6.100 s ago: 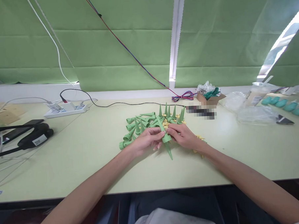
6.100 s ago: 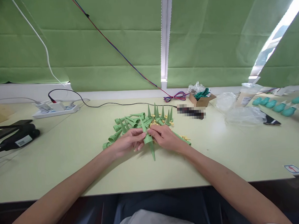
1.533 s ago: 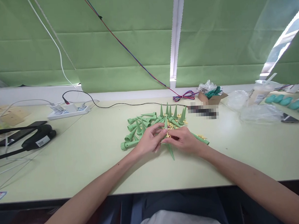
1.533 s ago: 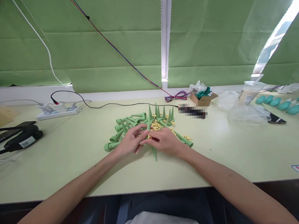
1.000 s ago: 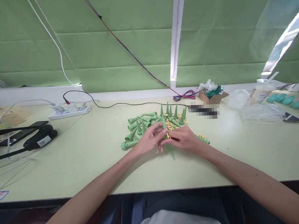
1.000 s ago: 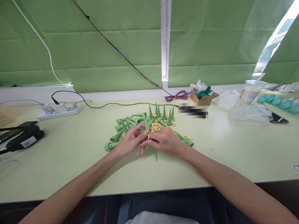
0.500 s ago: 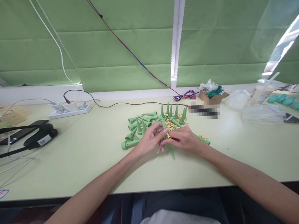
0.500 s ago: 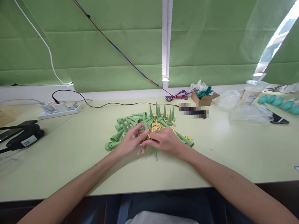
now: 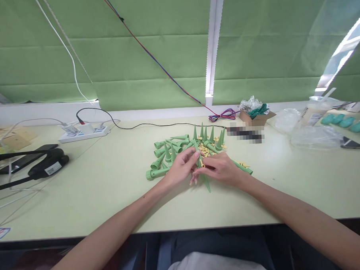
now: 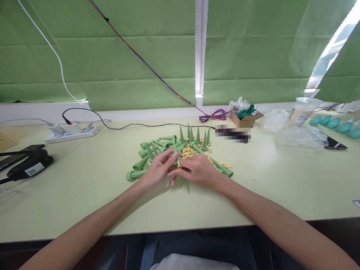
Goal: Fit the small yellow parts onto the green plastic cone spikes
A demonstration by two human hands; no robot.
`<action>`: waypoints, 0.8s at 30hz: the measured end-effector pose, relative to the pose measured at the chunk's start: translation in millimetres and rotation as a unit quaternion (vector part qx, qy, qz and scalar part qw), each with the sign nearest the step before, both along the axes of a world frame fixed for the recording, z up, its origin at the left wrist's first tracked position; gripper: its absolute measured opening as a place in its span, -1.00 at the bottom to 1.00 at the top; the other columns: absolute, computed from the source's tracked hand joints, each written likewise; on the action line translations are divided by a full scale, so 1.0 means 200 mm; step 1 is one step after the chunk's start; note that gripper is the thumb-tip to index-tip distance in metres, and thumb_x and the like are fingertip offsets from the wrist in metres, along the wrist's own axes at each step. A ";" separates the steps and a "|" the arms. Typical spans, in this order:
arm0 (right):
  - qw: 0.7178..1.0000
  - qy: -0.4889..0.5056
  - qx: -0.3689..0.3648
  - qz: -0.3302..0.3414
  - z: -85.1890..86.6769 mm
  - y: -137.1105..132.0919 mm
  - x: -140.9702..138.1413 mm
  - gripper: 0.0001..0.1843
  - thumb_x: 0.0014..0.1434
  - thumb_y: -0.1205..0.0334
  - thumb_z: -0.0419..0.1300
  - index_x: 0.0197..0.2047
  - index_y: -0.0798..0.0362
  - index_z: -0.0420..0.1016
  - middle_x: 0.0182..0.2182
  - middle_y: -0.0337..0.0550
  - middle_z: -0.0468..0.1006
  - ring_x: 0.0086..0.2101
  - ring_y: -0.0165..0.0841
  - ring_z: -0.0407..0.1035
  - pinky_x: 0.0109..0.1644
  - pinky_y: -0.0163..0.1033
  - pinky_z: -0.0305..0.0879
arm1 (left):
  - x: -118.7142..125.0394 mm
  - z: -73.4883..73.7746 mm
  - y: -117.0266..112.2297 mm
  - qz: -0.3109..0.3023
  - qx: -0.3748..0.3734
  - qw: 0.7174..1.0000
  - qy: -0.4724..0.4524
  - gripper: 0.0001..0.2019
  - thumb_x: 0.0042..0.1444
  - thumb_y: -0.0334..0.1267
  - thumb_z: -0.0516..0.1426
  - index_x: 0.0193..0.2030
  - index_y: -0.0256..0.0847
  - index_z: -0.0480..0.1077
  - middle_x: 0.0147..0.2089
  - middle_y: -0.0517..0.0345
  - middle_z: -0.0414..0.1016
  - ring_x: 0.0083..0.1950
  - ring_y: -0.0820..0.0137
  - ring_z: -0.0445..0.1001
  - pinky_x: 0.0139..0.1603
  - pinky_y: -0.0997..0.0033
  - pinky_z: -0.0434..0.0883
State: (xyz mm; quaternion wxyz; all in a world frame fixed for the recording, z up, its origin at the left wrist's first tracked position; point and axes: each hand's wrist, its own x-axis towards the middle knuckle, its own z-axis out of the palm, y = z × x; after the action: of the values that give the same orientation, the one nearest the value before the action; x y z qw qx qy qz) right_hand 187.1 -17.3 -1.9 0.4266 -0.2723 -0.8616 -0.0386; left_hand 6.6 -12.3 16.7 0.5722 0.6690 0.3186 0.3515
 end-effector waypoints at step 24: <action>0.997 0.002 -0.077 0.006 0.01 -0.01 0.00 -0.43 0.37 -0.08 0.07 -0.59 0.04 0.10 -0.71 -0.37 0.13 -0.65 -0.52 0.02 -0.53 -0.33 -0.08 | 0.01 0.01 -0.01 0.004 -0.007 1.000 -0.003 -0.62 0.28 0.13 0.05 -0.19 -0.19 0.26 -0.69 0.39 0.22 -0.72 0.50 0.28 -0.73 0.58 0.18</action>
State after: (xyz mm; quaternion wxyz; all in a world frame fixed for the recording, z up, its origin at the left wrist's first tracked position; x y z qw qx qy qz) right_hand 186.5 -19.1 -0.7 0.4066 -0.2992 -0.8627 0.0312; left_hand 8.0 -14.2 18.5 0.5767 0.6626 0.3215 0.3535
